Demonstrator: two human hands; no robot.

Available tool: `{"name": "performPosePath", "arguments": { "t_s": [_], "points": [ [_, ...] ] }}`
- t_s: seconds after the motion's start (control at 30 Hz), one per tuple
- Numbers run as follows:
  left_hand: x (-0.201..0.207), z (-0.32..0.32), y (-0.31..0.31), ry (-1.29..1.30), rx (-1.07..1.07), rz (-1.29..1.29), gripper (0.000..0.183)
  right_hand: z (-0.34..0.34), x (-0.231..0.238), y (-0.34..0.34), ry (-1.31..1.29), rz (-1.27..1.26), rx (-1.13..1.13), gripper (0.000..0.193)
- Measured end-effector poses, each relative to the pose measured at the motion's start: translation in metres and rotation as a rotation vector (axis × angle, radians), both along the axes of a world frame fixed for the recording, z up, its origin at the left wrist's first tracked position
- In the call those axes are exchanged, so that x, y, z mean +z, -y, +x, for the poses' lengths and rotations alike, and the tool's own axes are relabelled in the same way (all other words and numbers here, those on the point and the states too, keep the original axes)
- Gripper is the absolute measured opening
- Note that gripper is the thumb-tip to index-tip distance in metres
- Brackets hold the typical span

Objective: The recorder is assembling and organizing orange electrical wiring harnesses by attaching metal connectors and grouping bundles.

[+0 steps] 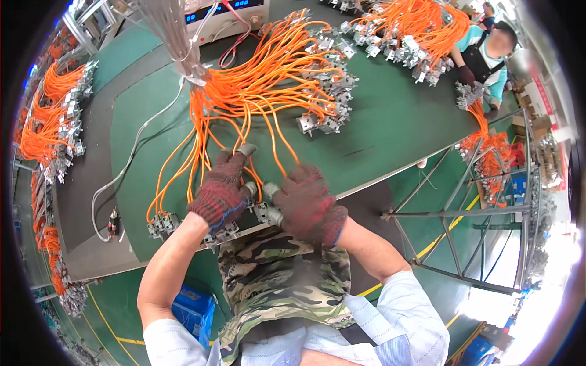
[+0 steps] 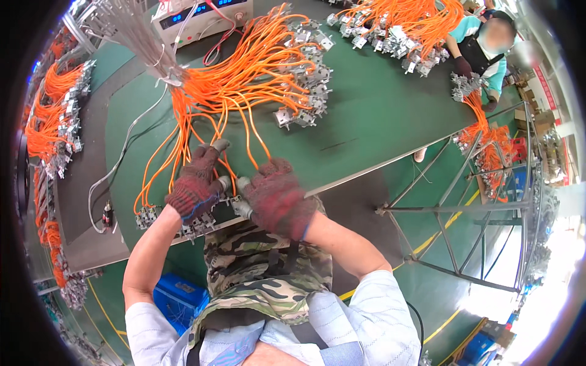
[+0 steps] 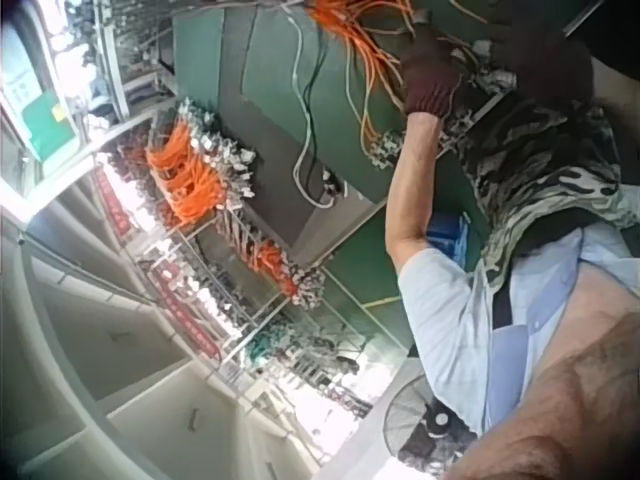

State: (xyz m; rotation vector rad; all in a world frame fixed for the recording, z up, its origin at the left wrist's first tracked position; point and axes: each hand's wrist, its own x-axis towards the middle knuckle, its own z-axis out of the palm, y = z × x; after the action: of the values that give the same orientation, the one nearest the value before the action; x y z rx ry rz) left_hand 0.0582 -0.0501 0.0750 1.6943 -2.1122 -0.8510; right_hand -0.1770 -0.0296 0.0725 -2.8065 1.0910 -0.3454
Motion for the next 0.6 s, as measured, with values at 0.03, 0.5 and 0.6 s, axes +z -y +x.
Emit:
{"name": "performPosePath", "arguments": {
  "t_s": [0.03,0.5,0.6],
  "points": [
    [0.002,-0.003,-0.003,0.087,0.003,-0.08,0.078,-0.006,0.002,0.002,0.131,-0.011,-0.06,0.05],
    [-0.016,-0.11,0.014,0.342,-0.425,-0.452,0.042,-0.078,-0.075,0.114,0.345,-0.633,-0.392,0.089],
    [-0.017,-0.098,0.013,0.341,-0.547,-0.368,0.03,-0.081,-0.072,0.113,0.376,-0.595,-0.347,0.081]
  ]
}}
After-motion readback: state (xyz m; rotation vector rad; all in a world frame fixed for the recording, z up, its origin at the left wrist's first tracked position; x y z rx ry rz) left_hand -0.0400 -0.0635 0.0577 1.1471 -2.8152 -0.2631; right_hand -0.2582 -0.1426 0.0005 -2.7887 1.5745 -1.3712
